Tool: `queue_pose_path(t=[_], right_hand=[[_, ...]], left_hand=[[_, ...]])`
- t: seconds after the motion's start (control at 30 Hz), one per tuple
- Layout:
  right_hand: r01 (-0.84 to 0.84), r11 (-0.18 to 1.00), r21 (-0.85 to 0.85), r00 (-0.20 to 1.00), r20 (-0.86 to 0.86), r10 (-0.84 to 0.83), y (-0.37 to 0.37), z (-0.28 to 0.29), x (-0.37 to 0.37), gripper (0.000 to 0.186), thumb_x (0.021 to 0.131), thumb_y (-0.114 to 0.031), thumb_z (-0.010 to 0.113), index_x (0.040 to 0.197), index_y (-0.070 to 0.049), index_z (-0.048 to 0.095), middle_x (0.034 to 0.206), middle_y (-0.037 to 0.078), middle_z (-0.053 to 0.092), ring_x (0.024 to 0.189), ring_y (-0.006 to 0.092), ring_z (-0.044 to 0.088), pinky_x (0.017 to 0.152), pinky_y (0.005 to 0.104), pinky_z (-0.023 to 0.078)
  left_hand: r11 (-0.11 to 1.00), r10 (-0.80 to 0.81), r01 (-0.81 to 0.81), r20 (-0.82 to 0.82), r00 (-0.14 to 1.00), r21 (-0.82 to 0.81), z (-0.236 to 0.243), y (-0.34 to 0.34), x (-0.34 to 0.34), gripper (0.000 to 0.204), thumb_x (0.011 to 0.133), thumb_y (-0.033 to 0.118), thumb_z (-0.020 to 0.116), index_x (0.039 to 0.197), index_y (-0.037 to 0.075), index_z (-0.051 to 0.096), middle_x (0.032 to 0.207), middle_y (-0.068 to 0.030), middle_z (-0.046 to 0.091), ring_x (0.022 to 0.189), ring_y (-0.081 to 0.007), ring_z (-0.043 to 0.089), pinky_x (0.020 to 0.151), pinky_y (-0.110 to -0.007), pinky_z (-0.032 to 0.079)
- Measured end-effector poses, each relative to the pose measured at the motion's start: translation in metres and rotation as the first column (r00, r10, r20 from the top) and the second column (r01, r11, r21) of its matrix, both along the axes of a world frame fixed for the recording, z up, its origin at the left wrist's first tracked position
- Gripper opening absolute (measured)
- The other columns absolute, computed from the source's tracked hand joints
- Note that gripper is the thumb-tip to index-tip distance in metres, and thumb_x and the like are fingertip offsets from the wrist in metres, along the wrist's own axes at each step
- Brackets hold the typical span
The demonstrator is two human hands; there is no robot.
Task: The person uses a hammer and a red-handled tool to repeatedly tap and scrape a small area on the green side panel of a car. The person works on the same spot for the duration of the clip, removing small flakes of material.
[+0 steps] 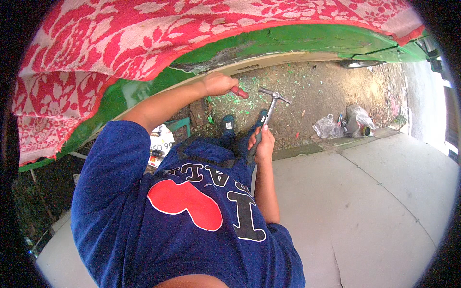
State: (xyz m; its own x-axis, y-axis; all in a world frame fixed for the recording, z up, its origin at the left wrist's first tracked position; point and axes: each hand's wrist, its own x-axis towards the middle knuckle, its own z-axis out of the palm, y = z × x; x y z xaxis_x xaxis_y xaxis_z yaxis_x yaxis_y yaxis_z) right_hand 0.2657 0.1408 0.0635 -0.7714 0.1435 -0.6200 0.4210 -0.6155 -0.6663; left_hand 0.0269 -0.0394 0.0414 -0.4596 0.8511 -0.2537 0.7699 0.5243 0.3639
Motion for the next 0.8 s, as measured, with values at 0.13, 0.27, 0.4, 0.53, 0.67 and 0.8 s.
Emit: queue_pose_path(t=[0.13, 0.27, 0.4, 0.53, 0.67, 0.8], right_hand=[[0.070, 0.998, 0.005, 0.997, -0.018, -0.070, -0.008, -0.004, 0.003, 0.042, 0.100, -0.046, 0.041, 0.083, -0.008, 0.048, 0.055, 0.004, 0.044, 0.044, 0.0166, 0.047, 0.039, 0.0312, 0.040], [-0.095, 0.992, 0.085, 0.995, -0.028, 0.097, -0.020, -0.008, 0.003, 0.043, 0.099, -0.047, 0.042, 0.082, -0.007, 0.049, 0.055, 0.005, 0.046, 0.043, 0.0170, 0.047, 0.039, 0.0314, 0.040], [0.046, 0.999, -0.021, 0.999, -0.024, -0.047, -0.009, 0.004, 0.000, 0.044, 0.099, -0.048, 0.041, 0.081, -0.008, 0.048, 0.055, 0.004, 0.045, 0.043, 0.0166, 0.047, 0.039, 0.0305, 0.040], [-0.126, 0.986, 0.105, 0.992, 0.011, 0.125, -0.010, -0.004, 0.003, 0.044, 0.100, -0.047, 0.041, 0.081, -0.008, 0.048, 0.055, 0.004, 0.045, 0.042, 0.0160, 0.046, 0.039, 0.0301, 0.039], [-0.113, 0.988, 0.107, 0.994, 0.018, 0.111, -0.014, -0.004, 0.004, 0.043, 0.100, -0.046, 0.042, 0.082, -0.007, 0.048, 0.054, 0.004, 0.044, 0.042, 0.0157, 0.046, 0.038, 0.0297, 0.038], [-0.023, 0.996, 0.084, 1.000, 0.015, 0.022, 0.003, 0.000, 0.002, 0.045, 0.099, -0.048, 0.042, 0.082, -0.007, 0.048, 0.054, 0.004, 0.044, 0.042, 0.0161, 0.046, 0.038, 0.0295, 0.039]], left_hand=[[0.998, 0.047, -0.047, -0.008, 0.999, 0.046, -0.005, -0.004, -0.006, 0.010, 0.086, 0.020, 0.055, 0.092, 0.014, 0.059, 0.080, -0.0120, 0.067, 0.075, -0.0350, 0.066, 0.064, -0.047, 0.052], [0.999, 0.053, -0.053, -0.009, 0.999, 0.010, -0.005, -0.010, -0.001, 0.011, 0.085, 0.020, 0.055, 0.094, 0.016, 0.059, 0.082, -0.0092, 0.067, 0.075, -0.0341, 0.066, 0.064, -0.047, 0.052], [0.995, 0.082, -0.079, -0.035, 0.996, 0.066, -0.003, -0.015, -0.005, 0.013, 0.085, 0.024, 0.055, 0.096, 0.017, 0.060, 0.082, -0.0078, 0.067, 0.075, -0.0337, 0.066, 0.065, -0.047, 0.053], [0.988, 0.125, -0.121, -0.033, 0.992, 0.099, -0.006, -0.010, -0.008, 0.013, 0.085, 0.024, 0.057, 0.096, 0.018, 0.061, 0.083, -0.0079, 0.067, 0.075, -0.0332, 0.066, 0.064, -0.046, 0.053], [0.980, 0.131, -0.128, -0.008, 0.991, 0.149, 0.002, -0.008, -0.006, 0.015, 0.083, 0.021, 0.059, 0.098, 0.018, 0.061, 0.084, -0.0076, 0.067, 0.075, -0.0327, 0.066, 0.064, -0.046, 0.053], [0.977, 0.097, -0.091, -0.022, 0.995, 0.195, -0.001, -0.006, -0.003, 0.015, 0.084, 0.022, 0.058, 0.098, 0.018, 0.061, 0.084, -0.0078, 0.067, 0.075, -0.0324, 0.066, 0.063, -0.046, 0.052]])
